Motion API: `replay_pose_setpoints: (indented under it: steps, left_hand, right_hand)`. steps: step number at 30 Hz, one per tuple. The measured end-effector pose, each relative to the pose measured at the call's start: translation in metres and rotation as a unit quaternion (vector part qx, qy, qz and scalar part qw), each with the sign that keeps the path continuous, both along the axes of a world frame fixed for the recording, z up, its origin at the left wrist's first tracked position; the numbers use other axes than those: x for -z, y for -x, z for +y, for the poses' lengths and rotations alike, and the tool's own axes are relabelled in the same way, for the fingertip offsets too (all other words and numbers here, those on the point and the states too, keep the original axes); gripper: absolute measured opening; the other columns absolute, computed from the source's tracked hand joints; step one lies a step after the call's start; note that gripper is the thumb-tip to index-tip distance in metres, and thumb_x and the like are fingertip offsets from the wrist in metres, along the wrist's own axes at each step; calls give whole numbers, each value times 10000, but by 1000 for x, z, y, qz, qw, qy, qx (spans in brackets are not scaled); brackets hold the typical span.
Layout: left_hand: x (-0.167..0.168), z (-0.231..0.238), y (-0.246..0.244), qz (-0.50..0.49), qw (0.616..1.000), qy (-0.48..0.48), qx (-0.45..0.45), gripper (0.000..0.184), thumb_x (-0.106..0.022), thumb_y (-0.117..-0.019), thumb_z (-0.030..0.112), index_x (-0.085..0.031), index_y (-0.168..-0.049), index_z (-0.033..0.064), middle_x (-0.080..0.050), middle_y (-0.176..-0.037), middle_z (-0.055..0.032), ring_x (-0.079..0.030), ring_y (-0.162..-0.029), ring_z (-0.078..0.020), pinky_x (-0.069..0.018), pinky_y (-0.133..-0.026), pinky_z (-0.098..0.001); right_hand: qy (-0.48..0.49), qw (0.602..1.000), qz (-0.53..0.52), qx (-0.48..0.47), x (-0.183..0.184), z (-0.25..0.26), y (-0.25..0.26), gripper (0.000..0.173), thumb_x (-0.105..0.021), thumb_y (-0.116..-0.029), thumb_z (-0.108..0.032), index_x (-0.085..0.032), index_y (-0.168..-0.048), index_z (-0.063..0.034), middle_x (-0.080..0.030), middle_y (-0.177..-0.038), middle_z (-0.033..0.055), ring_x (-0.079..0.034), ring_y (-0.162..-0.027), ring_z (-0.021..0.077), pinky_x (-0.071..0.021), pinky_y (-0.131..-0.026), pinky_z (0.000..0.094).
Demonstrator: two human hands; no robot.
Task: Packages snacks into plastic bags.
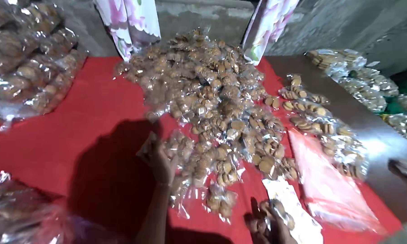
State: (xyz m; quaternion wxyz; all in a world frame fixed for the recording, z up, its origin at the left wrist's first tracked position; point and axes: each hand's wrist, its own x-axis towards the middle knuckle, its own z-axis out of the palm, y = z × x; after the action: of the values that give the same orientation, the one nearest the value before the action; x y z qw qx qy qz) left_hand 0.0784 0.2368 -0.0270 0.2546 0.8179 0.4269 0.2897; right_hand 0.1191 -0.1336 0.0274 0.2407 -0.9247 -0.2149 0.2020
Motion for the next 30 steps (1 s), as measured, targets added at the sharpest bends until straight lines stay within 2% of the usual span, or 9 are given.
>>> replay_pose_setpoints:
  steps: [6,9,11,14,18,21,25,27,30]
  left_hand:
    - [-37,-71,56,-253,934,252,26,611,-704,-890,70,-420,-1390,-134,-625,-1201,-241,-641,-1028,-179,-544,-895,-325]
    - [-54,-57,82,-334,841,397,153,563,-547,-989,91,-325,-1494,-20,-606,-1272,-82,-629,-1075,-71,-554,-914,-261]
    - [-69,-58,92,-338,803,452,194,328,-470,-1018,125,-483,-1337,53,-686,-951,28,-674,-800,-48,-594,-724,-239]
    - [-81,-85,113,-228,853,413,224,293,-517,-1015,108,-521,-1287,0,-638,-792,-1,-599,-601,-61,-538,-560,-227]
    - [-80,-171,140,-90,875,360,310,439,-598,-956,136,-532,-1348,-52,-630,-1233,-160,-631,-1076,-157,-537,-936,-343]
    - [-65,-238,133,-171,830,387,362,298,-429,-1040,63,-593,-1249,-71,-637,-1232,-117,-600,-1149,-86,-489,-1025,-273]
    - [-48,-208,80,-97,962,49,251,428,-370,-1065,193,-709,-1087,-67,-690,-1134,-244,-635,-1144,-377,-467,-1039,-517]
    - [-50,-175,54,66,985,-14,159,436,-493,-1052,287,-694,-1193,-73,-650,-1239,-316,-607,-1198,-483,-438,-1040,-616]
    - [-61,-158,13,326,929,112,135,782,-528,-998,572,-382,-1539,26,-342,-1592,-268,-344,-1460,-458,-230,-1174,-648]
  right_hand:
    - [-271,952,105,102,-15,-41,41,810,-710,-795,-31,-266,-1468,53,-647,-1094,66,-686,-877,57,-607,-771,264]
    - [-289,920,235,119,14,-45,71,771,-705,-769,-31,-334,-1444,-3,-680,-1090,78,-706,-894,129,-616,-783,337]
    - [-249,942,208,88,32,-44,86,792,-760,-747,-47,-394,-1447,10,-686,-1124,153,-710,-939,210,-605,-834,412]
    - [-252,938,221,90,8,-38,100,615,-765,-787,-124,-509,-1334,-6,-700,-1074,104,-708,-931,172,-603,-841,376]
    - [-438,865,245,9,-13,-27,107,382,-728,-831,-110,-550,-1160,-31,-626,-1288,19,-656,-1034,36,-577,-852,242]
    - [-496,826,266,-21,-6,-22,97,432,-728,-837,-130,-499,-1197,-66,-652,-1089,-44,-664,-943,31,-585,-817,262]
    - [-400,911,41,-92,9,-54,70,849,-775,-821,-186,-355,-1516,61,-595,-1387,163,-633,-1196,153,-521,-1027,313]
    - [-320,929,-138,-122,36,-70,60,879,-817,-764,-255,-429,-1465,109,-662,-1273,241,-673,-1124,356,-520,-985,508]
    - [-279,958,-2,-65,49,-86,54,708,-837,-775,-138,-533,-1377,79,-651,-1273,249,-653,-1170,360,-506,-1045,487]
